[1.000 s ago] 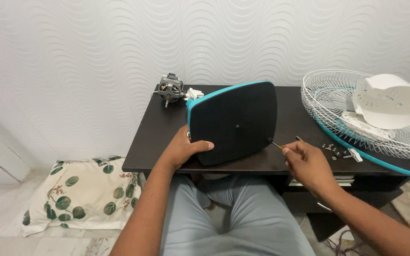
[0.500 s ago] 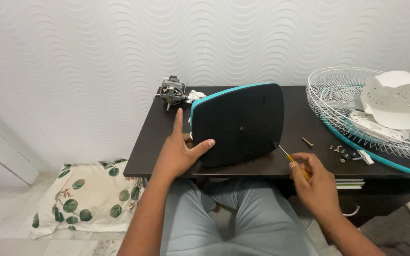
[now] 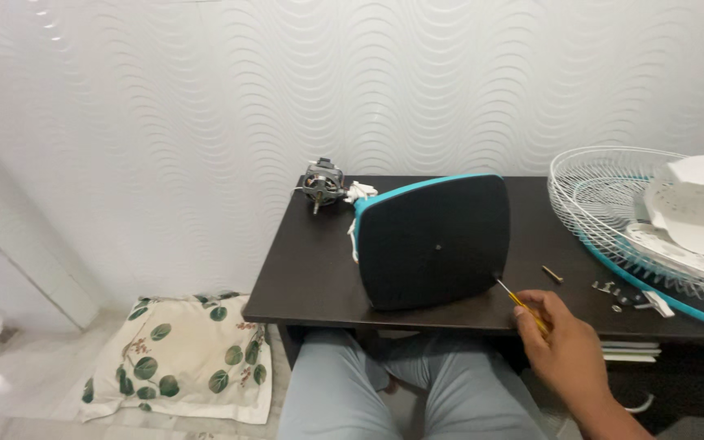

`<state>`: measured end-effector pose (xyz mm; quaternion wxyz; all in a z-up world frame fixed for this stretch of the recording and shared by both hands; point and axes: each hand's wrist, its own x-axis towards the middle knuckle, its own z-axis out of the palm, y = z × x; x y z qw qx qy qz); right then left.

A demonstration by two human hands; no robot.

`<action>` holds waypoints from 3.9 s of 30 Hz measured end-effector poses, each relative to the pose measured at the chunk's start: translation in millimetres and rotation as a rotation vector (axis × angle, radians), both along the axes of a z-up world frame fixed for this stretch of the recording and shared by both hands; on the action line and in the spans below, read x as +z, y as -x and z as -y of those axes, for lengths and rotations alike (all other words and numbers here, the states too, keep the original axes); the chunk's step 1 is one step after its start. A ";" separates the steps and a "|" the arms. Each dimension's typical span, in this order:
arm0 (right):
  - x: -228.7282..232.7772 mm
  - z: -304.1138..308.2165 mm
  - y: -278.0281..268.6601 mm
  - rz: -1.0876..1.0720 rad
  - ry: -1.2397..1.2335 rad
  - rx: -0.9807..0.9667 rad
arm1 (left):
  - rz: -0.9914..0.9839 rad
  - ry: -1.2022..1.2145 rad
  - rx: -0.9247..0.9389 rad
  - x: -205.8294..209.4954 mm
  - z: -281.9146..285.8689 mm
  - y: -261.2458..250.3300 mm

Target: The person assembles a small electric fan by attaching the motor housing to the base using a screwdriver. They align the components, insert screws, and tighten them to secure the housing in place.

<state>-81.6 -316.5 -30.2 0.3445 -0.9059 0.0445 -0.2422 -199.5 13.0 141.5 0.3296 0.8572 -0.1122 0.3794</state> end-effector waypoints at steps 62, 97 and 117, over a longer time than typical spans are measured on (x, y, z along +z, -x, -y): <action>2.0 2.4 10.6 0.271 0.114 0.035 | -0.677 -0.670 -0.317 5.8 142.2 -285.8; 8.2 1.3 6.5 0.283 0.249 0.066 | -0.619 -0.692 -0.293 0.2 145.1 -285.6; 2.9 -4.2 -11.9 0.073 0.203 0.084 | -0.579 -0.783 -0.396 -0.4 142.9 -287.4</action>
